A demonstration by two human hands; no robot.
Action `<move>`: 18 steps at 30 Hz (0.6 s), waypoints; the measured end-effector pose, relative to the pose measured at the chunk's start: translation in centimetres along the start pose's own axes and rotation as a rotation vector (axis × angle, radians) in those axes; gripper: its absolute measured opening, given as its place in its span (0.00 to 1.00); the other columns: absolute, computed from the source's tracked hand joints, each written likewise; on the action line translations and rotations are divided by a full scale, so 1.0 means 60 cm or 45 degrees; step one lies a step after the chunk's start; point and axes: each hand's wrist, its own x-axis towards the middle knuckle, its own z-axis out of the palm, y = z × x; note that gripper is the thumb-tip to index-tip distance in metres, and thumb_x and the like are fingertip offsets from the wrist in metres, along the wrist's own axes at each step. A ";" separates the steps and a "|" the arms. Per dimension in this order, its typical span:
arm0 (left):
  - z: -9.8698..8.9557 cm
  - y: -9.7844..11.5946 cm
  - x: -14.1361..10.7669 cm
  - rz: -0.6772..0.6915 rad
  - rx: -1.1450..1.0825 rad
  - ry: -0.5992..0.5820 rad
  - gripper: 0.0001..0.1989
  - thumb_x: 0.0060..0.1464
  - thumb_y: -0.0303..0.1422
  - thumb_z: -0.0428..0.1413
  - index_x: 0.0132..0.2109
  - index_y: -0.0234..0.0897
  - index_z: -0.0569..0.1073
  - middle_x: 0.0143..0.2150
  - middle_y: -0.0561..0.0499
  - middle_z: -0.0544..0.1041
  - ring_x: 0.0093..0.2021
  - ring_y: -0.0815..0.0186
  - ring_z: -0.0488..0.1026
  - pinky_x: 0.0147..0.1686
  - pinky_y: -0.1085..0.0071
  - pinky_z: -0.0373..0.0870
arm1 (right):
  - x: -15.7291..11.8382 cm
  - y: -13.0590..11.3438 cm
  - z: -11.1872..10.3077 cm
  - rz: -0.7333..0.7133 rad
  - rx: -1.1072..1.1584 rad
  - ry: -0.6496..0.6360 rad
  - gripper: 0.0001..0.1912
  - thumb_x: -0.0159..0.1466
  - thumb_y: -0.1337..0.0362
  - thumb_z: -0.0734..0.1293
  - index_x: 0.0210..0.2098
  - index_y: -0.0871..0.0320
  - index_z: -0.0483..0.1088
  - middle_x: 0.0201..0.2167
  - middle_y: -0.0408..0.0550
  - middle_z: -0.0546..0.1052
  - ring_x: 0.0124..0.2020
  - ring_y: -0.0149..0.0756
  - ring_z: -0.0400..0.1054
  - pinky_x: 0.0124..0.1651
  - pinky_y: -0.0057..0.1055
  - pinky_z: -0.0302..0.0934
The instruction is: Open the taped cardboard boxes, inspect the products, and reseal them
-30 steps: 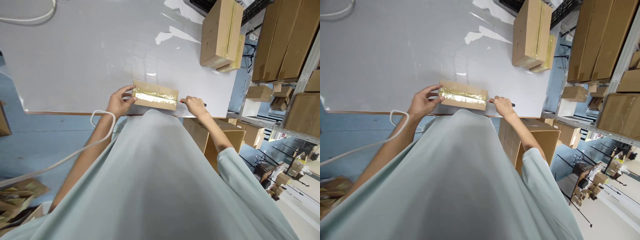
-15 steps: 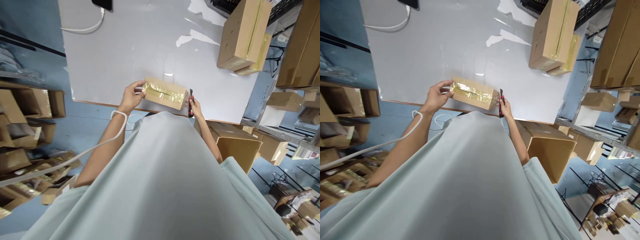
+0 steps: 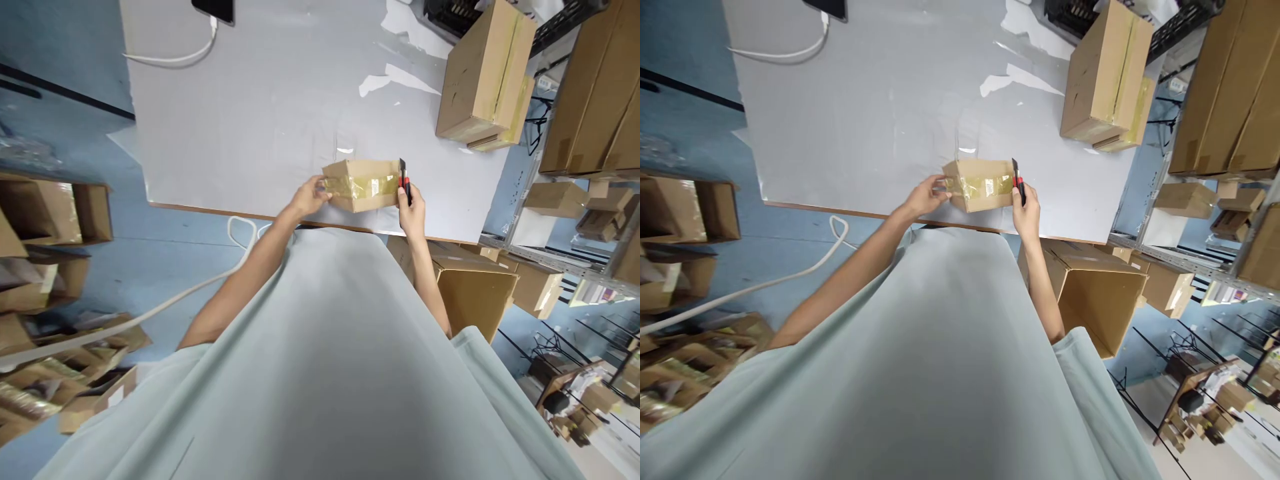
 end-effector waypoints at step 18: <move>-0.085 0.143 -0.009 0.335 -0.054 0.164 0.10 0.56 0.32 0.71 0.47 0.44 0.89 0.48 0.49 0.89 0.45 0.56 0.86 0.52 0.62 0.86 | -0.075 -0.207 0.086 0.081 -0.434 -0.072 0.27 0.85 0.53 0.59 0.79 0.49 0.71 0.63 0.59 0.84 0.62 0.52 0.82 0.66 0.47 0.77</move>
